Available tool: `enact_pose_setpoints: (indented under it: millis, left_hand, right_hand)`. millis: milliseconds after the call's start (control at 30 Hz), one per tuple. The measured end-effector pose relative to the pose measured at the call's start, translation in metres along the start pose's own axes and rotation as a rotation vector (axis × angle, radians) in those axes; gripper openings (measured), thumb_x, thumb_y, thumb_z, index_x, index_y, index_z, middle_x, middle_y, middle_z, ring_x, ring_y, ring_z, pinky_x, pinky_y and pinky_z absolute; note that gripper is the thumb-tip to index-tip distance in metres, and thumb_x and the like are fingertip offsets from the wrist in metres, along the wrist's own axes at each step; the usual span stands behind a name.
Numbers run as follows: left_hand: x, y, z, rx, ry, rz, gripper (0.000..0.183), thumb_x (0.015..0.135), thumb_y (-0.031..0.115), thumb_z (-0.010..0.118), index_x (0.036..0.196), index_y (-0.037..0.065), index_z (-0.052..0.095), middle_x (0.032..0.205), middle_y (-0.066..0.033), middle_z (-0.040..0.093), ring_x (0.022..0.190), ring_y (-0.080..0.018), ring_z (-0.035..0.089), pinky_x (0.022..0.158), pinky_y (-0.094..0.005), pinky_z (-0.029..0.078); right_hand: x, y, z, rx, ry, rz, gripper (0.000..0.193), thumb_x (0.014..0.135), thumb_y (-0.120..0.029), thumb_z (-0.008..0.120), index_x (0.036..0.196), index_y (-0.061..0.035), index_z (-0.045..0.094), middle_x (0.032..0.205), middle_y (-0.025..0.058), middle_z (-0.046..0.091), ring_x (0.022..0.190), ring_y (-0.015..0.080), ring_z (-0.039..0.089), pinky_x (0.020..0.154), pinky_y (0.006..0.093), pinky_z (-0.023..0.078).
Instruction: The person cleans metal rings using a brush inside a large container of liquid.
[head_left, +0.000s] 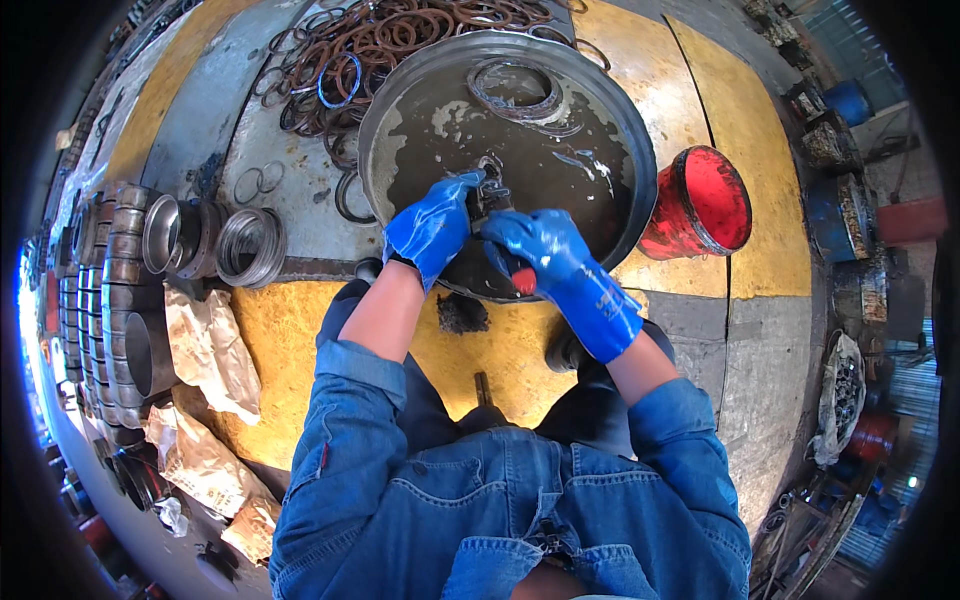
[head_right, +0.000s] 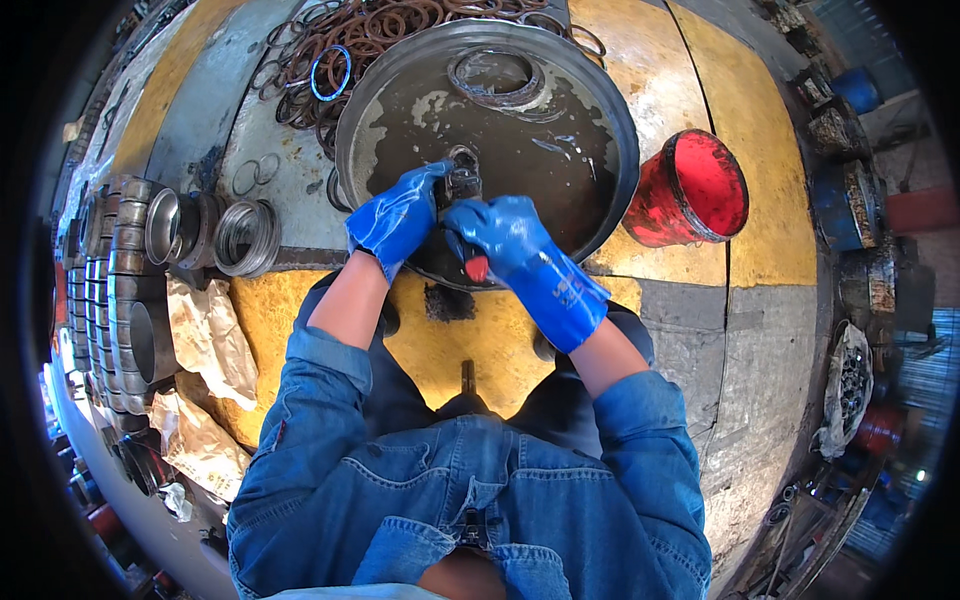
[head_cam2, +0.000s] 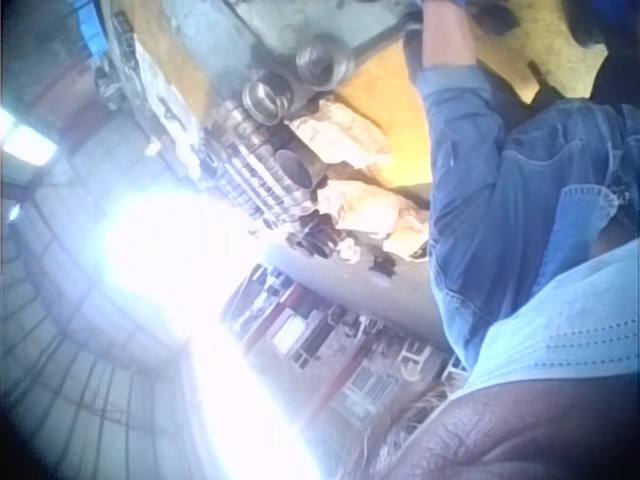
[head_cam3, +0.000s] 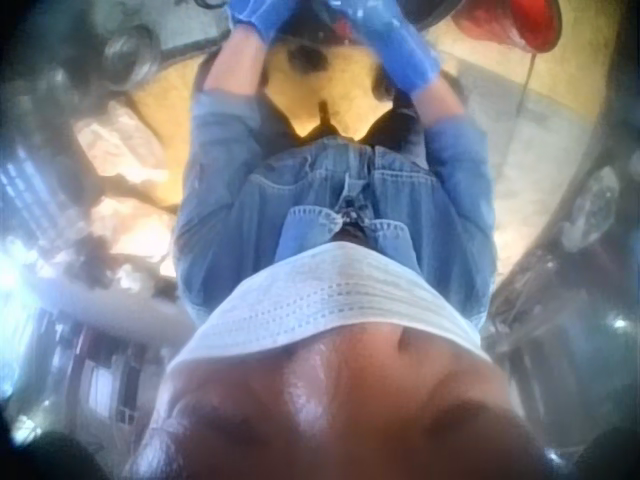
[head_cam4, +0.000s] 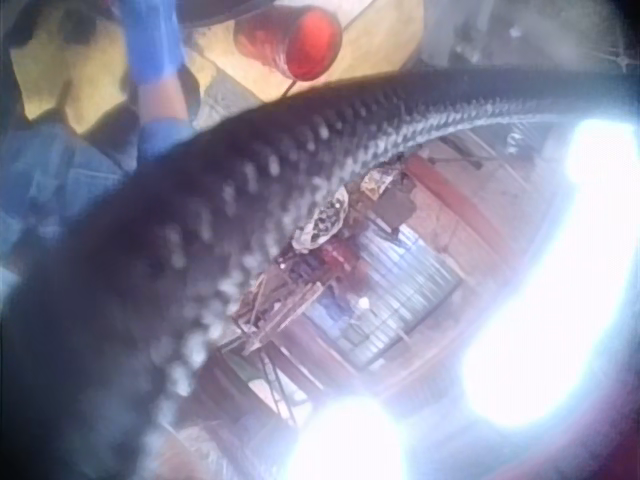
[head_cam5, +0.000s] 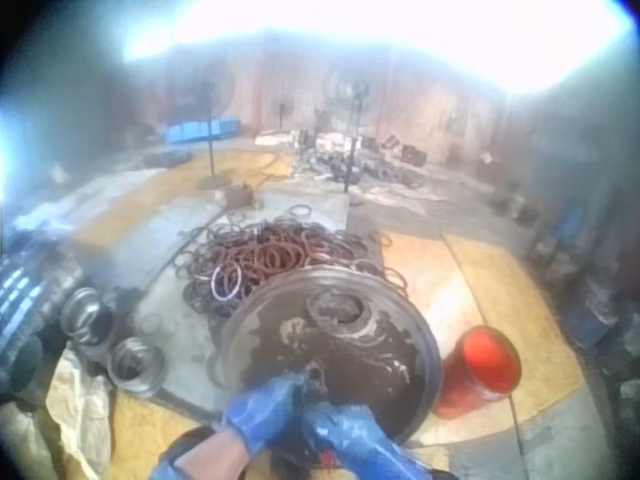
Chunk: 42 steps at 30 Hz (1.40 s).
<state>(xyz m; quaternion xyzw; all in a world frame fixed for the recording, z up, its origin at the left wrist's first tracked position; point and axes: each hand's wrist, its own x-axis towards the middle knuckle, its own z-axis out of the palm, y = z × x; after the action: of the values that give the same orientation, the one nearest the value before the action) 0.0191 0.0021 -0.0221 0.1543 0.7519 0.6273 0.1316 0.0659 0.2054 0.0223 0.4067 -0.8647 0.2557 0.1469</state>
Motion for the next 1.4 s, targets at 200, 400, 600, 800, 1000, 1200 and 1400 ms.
enact_pose_setpoints:
  millis: [200, 400, 600, 800, 1000, 1200, 1400]
  left_hand:
    - [0.002, -0.005, 0.003, -0.177, -0.001, -0.096, 0.035, 0.107, 0.010, 0.041, 0.133, 0.000, 0.063, 0.122, -0.0124, 0.072, 0.107, -0.0207, 0.070, 0.097, -0.0318, 0.055]
    - [0.005, -0.031, -0.009, -0.363, 0.096, -0.152, 0.031, 0.103, 0.015, 0.053, 0.124, -0.003, 0.065, 0.113, -0.0162, 0.074, 0.099, -0.0244, 0.071, 0.093, -0.0340, 0.056]
    - [0.013, -0.015, 0.005, -0.398, 0.314, -0.410, 0.038, 0.099, 0.023, 0.063, 0.129, -0.001, 0.062, 0.107, -0.0131, 0.075, 0.087, -0.0186, 0.070, 0.072, -0.0273, 0.051]
    - [0.017, -0.011, 0.001, -0.250, 0.204, -0.353, 0.035, 0.099, 0.023, 0.063, 0.127, 0.001, 0.063, 0.098, -0.0073, 0.073, 0.065, -0.0094, 0.060, 0.059, -0.0227, 0.044]
    - [0.020, -0.003, -0.002, -0.126, 0.140, -0.253, 0.034, 0.102, 0.024, 0.062, 0.126, 0.001, 0.064, 0.090, -0.0053, 0.071, 0.060, -0.0084, 0.055, 0.055, -0.0230, 0.041]
    - [0.023, -0.010, -0.036, -0.329, 0.141, -0.223, 0.032, 0.104, 0.025, 0.061, 0.125, 0.001, 0.065, 0.083, -0.0033, 0.069, 0.055, -0.0075, 0.050, 0.051, -0.0233, 0.039]
    - [0.030, -0.016, -0.035, -0.790, 0.188, -0.177, 0.041, 0.105, 0.039, 0.060, 0.131, 0.007, 0.062, 0.076, 0.0067, 0.058, 0.048, -0.0037, 0.038, 0.047, -0.0237, 0.029]
  right_hand:
    - [-0.043, -0.001, 0.010, 0.047, -0.159, 0.088, 0.024, 0.082, -0.013, 0.072, 0.106, -0.0162, 0.070, 0.096, 0.0084, 0.073, 0.068, 0.0329, 0.070, 0.058, 0.0429, 0.056]
    - [-0.036, 0.025, 0.036, 0.166, -0.283, 0.063, 0.023, 0.081, -0.014, 0.071, 0.103, -0.0194, 0.072, 0.092, 0.0096, 0.073, 0.081, 0.0357, 0.071, 0.071, 0.0449, 0.058]
    - [-0.045, 0.068, 0.045, 0.100, -0.301, 0.853, 0.016, 0.082, -0.021, 0.074, 0.098, -0.0193, 0.077, 0.092, 0.0153, 0.074, 0.088, 0.0335, 0.072, 0.076, 0.0439, 0.057]
    - [-0.047, 0.084, 0.026, 0.959, 0.522, 1.244, 0.029, 0.095, -0.027, 0.071, 0.117, -0.0071, 0.074, 0.089, 0.0080, 0.075, 0.078, 0.0191, 0.070, 0.073, 0.0316, 0.056]
    - [-0.036, 0.040, -0.039, 1.033, 0.390, 0.936, 0.032, 0.106, -0.023, 0.056, 0.135, -0.0123, 0.065, 0.120, 0.0126, 0.069, 0.108, 0.0202, 0.065, 0.093, 0.0298, 0.050]
    - [-0.049, 0.118, 0.018, 1.468, 0.914, 1.222, 0.019, 0.094, -0.016, 0.071, 0.106, -0.0016, 0.074, 0.087, 0.0090, 0.071, 0.075, 0.0197, 0.067, 0.065, 0.0313, 0.056]
    - [-0.087, 0.113, 0.067, 1.330, 0.685, 1.207, 0.020, 0.092, -0.018, 0.071, 0.103, -0.0023, 0.074, 0.086, 0.0098, 0.072, 0.075, 0.0199, 0.068, 0.067, 0.0317, 0.054]
